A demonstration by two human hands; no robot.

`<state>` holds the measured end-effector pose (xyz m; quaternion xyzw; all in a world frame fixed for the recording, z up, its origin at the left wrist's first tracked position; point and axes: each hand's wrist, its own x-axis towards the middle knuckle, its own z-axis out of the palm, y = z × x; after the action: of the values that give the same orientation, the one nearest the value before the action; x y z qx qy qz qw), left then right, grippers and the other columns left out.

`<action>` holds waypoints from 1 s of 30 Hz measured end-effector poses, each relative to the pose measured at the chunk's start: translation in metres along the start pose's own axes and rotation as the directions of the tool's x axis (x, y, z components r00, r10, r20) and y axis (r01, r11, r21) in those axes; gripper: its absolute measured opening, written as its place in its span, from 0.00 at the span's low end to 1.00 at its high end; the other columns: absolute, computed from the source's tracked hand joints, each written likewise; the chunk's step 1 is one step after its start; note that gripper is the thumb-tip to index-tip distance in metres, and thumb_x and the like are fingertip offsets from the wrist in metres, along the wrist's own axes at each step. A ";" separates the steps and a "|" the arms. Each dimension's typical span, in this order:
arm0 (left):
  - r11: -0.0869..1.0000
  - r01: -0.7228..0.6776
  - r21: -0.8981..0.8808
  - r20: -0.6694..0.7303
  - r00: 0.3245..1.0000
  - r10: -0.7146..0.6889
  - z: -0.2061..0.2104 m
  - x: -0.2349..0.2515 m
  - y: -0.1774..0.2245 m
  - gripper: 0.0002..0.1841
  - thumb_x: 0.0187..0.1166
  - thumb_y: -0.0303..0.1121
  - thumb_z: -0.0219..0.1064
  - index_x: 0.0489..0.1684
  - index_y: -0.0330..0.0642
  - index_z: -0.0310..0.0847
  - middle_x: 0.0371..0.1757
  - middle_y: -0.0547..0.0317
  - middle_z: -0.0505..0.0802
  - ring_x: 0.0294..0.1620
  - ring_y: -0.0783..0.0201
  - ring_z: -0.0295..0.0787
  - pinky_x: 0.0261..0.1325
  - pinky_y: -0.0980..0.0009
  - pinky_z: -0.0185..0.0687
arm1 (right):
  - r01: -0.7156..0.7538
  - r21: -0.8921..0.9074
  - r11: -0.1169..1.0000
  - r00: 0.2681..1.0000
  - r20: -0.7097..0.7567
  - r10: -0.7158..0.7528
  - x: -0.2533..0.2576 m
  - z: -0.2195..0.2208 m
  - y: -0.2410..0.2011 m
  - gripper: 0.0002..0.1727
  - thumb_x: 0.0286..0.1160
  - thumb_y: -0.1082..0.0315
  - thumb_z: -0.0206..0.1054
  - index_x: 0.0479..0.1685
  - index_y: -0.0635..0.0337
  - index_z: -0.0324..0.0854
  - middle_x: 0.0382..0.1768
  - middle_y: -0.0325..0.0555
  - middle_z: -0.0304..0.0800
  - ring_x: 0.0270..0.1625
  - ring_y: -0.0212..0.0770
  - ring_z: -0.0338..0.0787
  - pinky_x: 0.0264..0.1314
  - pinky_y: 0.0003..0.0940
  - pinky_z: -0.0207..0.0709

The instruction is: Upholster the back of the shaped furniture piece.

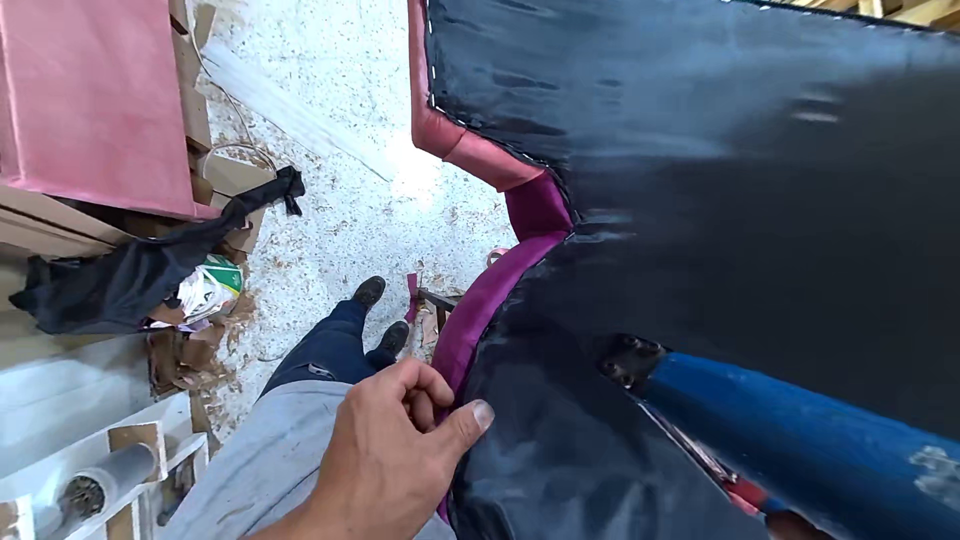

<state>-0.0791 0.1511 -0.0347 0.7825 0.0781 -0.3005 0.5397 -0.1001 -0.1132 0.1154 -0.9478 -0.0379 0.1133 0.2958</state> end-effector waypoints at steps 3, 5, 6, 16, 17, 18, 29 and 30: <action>1.000 0.015 0.005 -0.017 1.000 -0.015 0.007 -0.001 0.000 0.17 0.65 0.57 0.77 0.28 0.55 0.87 0.18 0.79 0.80 0.16 0.81 0.73 0.20 0.81 0.68 | 0.049 -0.020 0.999 0.998 0.049 -0.048 0.001 0.011 0.002 0.15 0.71 0.70 0.70 0.43 0.81 0.80 0.34 0.67 0.92 0.40 0.45 0.95 0.51 0.30 0.84; 0.999 -0.031 -0.008 -0.041 0.999 0.031 0.011 -0.003 -0.003 0.14 0.73 0.53 0.73 0.28 0.55 0.89 0.18 0.78 0.83 0.16 0.81 0.76 0.19 0.81 0.71 | 0.044 0.000 0.999 0.996 0.083 -0.044 -0.009 0.017 0.009 0.18 0.76 0.66 0.70 0.49 0.78 0.81 0.38 0.68 0.92 0.44 0.49 0.95 0.53 0.34 0.85; 0.998 -0.068 -0.006 -0.043 0.997 0.068 0.013 -0.005 -0.003 0.14 0.76 0.51 0.71 0.29 0.54 0.91 0.20 0.78 0.86 0.18 0.82 0.77 0.20 0.81 0.72 | 0.036 -0.001 0.999 0.996 0.082 -0.036 -0.011 0.019 0.009 0.18 0.75 0.65 0.70 0.49 0.77 0.82 0.37 0.68 0.93 0.43 0.49 0.95 0.51 0.35 0.84; 0.998 0.060 0.002 0.061 0.996 -0.060 0.006 0.001 0.010 0.15 0.81 0.45 0.62 0.21 0.56 0.84 0.14 0.76 0.78 0.15 0.77 0.71 0.20 0.75 0.65 | 0.030 -0.091 0.995 0.973 0.230 -0.008 -0.003 0.016 0.000 0.19 0.73 0.62 0.72 0.54 0.70 0.87 0.38 0.64 0.95 0.40 0.56 0.95 0.41 0.47 0.85; 0.997 0.072 -0.005 0.058 0.996 -0.072 0.006 0.002 0.010 0.16 0.80 0.45 0.63 0.19 0.56 0.82 0.13 0.76 0.77 0.14 0.76 0.70 0.19 0.75 0.65 | 0.029 -0.093 0.995 0.970 0.244 -0.005 -0.001 0.017 0.000 0.19 0.73 0.62 0.72 0.54 0.69 0.87 0.39 0.63 0.95 0.40 0.54 0.95 0.42 0.46 0.85; 0.996 0.086 -0.011 0.053 0.995 -0.085 0.007 0.003 0.010 0.16 0.79 0.45 0.63 0.17 0.56 0.81 0.12 0.75 0.76 0.13 0.76 0.70 0.18 0.74 0.64 | 0.032 -0.100 0.994 0.968 0.251 -0.005 0.002 0.017 -0.001 0.19 0.73 0.62 0.72 0.54 0.68 0.88 0.39 0.62 0.95 0.40 0.53 0.95 0.42 0.45 0.86; 0.983 0.163 0.087 0.141 0.975 -0.174 -0.001 0.019 0.018 0.20 0.76 0.45 0.62 0.09 0.55 0.72 0.12 0.73 0.74 0.17 0.72 0.71 0.25 0.67 0.65 | 0.102 -0.127 0.987 0.955 0.291 -0.061 0.025 0.031 0.002 0.19 0.68 0.60 0.73 0.53 0.64 0.90 0.38 0.57 0.96 0.39 0.50 0.95 0.39 0.46 0.85; 0.981 0.171 0.094 0.154 0.971 -0.184 -0.002 0.019 0.019 0.20 0.77 0.45 0.62 0.10 0.55 0.72 0.13 0.73 0.74 0.18 0.72 0.71 0.26 0.67 0.65 | 0.107 -0.131 0.986 0.955 0.291 -0.065 0.025 0.031 0.002 0.20 0.68 0.60 0.73 0.54 0.65 0.90 0.38 0.58 0.96 0.39 0.50 0.95 0.38 0.46 0.85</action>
<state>-0.0547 0.1413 -0.0290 0.7663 0.0917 -0.4129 0.4836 -0.0830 -0.0941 0.0843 -0.9379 -0.1295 0.2328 0.2222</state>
